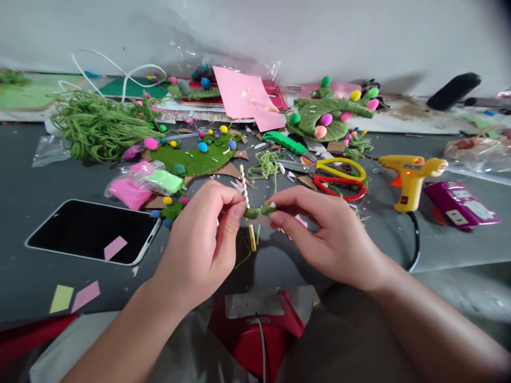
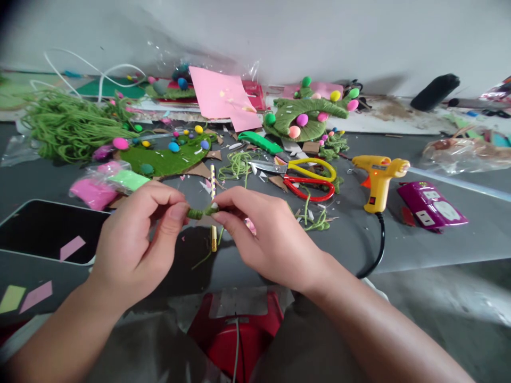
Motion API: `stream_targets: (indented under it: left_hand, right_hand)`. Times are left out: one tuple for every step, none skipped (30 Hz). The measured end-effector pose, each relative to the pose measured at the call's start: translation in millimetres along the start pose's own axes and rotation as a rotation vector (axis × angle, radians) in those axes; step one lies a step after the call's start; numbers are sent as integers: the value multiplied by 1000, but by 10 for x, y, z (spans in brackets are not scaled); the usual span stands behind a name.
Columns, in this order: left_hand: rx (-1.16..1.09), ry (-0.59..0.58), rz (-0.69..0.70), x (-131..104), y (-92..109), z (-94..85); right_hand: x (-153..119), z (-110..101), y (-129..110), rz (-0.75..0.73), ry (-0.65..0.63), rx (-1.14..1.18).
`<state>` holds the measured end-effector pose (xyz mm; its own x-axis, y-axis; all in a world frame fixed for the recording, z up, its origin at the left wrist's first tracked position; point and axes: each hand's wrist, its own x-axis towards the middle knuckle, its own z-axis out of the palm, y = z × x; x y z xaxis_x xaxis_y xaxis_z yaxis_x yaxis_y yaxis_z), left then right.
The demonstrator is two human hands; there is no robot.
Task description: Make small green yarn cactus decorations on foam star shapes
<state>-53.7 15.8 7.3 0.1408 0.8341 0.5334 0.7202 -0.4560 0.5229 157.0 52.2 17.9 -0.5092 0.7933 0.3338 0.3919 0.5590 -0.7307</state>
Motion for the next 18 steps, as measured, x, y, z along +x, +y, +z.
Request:
stream_targets:
  left_hand:
    - [30, 18, 22, -4, -1, 12]
    - [57, 36, 38, -9, -1, 26]
    - [82, 52, 48, -18, 2, 40]
    - [105, 66, 51, -28, 7, 53]
    - [125, 79, 47, -40, 13, 66]
    - [139, 91, 35, -52, 19, 76]
    - [147, 101, 17, -63, 25, 84]
    - [150, 111, -1, -72, 29, 89]
    - [148, 121, -19, -78, 31, 91]
    - [143, 129, -36, -80, 30, 91]
    - [133, 135, -50, -79, 26, 89]
    - [116, 138, -60, -76, 21, 85]
    - [91, 138, -68, -70, 15, 79]
    - [58, 136, -78, -64, 9, 73]
    - [24, 126, -86, -57, 5, 65]
    - [-7, 111, -89, -51, 3, 57]
    - [-30, 94, -90, -46, 5, 47]
    - [-40, 76, -88, -43, 9, 36]
  right_hand:
    - [1, 1, 0, -2, 3, 1]
    - [0, 3, -2, -3, 8, 2]
    - [-1, 5, -5, -4, 12, 2]
    - [-3, 8, -8, -1, 16, 3]
    - [-6, 11, -10, 3, 19, 6]
    - [-10, 15, -12, 8, 23, 11]
    - [-14, 19, -11, 16, 24, 20]
    - [-18, 24, -8, 25, 25, 30]
    - [-22, 29, -4, 35, 25, 40]
    - [-27, 34, 3, 46, 24, 51]
    - [-30, 38, 9, 56, 22, 62]
    - [-34, 41, 15, 65, 22, 72]
    - [-36, 44, 20, 71, 24, 81]
    - [-38, 45, 24, 77, 27, 88]
    - [-40, 46, 26, 80, 29, 93]
    - [-40, 46, 27, 83, 30, 94]
    - [-39, 45, 27, 85, 29, 94]
    - [-37, 45, 26, 85, 27, 92]
